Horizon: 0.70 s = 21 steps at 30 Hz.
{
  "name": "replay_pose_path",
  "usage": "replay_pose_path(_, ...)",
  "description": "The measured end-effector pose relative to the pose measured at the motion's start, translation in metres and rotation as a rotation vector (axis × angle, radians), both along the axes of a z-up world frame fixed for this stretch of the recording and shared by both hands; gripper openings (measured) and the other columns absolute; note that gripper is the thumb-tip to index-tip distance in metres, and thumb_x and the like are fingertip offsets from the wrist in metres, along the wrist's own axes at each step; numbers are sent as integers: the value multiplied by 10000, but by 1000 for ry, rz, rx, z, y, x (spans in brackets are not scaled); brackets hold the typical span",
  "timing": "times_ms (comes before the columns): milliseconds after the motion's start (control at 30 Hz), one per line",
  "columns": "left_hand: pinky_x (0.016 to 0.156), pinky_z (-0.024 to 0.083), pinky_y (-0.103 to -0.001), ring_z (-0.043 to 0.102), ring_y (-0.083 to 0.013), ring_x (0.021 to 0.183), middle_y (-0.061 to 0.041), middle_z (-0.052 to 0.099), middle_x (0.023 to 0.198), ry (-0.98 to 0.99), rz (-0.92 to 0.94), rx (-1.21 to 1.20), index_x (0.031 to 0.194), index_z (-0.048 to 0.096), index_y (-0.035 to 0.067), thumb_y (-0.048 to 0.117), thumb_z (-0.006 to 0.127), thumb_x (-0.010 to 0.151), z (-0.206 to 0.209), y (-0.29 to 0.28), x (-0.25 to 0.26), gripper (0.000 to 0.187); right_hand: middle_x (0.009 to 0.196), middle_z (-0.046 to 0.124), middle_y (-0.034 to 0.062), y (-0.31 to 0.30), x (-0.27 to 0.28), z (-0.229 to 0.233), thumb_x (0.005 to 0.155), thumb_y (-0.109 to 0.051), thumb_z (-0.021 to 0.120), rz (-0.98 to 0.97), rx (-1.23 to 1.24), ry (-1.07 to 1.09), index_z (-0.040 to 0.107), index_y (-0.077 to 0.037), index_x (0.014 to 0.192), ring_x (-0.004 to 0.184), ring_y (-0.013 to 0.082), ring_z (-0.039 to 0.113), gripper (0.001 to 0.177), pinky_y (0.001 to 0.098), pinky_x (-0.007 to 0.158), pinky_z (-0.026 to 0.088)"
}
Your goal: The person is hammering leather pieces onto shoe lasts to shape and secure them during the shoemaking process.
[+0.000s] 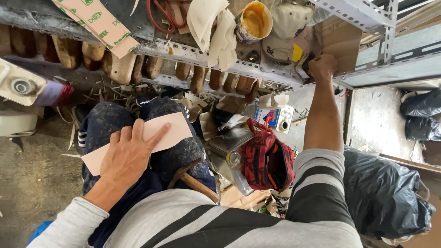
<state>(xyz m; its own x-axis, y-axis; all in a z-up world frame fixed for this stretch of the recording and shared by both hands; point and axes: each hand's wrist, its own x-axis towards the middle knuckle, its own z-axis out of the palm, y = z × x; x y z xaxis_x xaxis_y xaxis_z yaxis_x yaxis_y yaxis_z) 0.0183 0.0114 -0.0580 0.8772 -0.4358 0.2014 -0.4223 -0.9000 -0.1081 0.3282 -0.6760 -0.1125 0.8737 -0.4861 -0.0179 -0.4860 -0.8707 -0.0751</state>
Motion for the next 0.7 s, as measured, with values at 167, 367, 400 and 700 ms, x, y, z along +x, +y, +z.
replay_pose_path(167, 773, 476, -369, 581, -244, 856, -108, 512, 1133, -15, 3, 8, 1623, 329, 447, 215, 461, 921, 0, 0, 1, 751, 796, 754, 200, -29, 9, -20, 813, -141, 729, 31, -41, 22, 822, -197, 848, 795, 405, 751, 115, 426, 740, 614)
replay_pose_path(367, 775, 473, -372, 576, -253, 853, -120, 519, 1135, -13, 3, -4, 1627, 329, 443, 191, 444, 929, 3, -1, 1, 751, 929, 746, 292, 42, -15, 32, 809, -237, 793, 23, -59, 103, 795, 4, 974, 949, 463, 730, 292, 514, 809, 601)
replay_pose_path(400, 775, 473, -372, 576, -253, 853, -120, 519, 1135, -12, 3, -4, 1627, 329, 443, 191, 444, 929, 2, -1, 1, 751, 929, 746, 292, 43, -13, 32, 809, -237, 793, 24, -59, 103, 795, 4, 974, 949, 463, 730, 292, 514, 809, 601)
replay_pose_path(700, 768, 473, -367, 577, -246, 852, -116, 518, 1145, 2, -1, -1, 1618, 344, 435, 186, 469, 914, 3, -2, 2, 758, 876, 740, 300, 10, 4, 0, 812, -139, 731, 34, -190, 169, 793, 12, 937, 915, 484, 730, 206, 516, 766, 597)
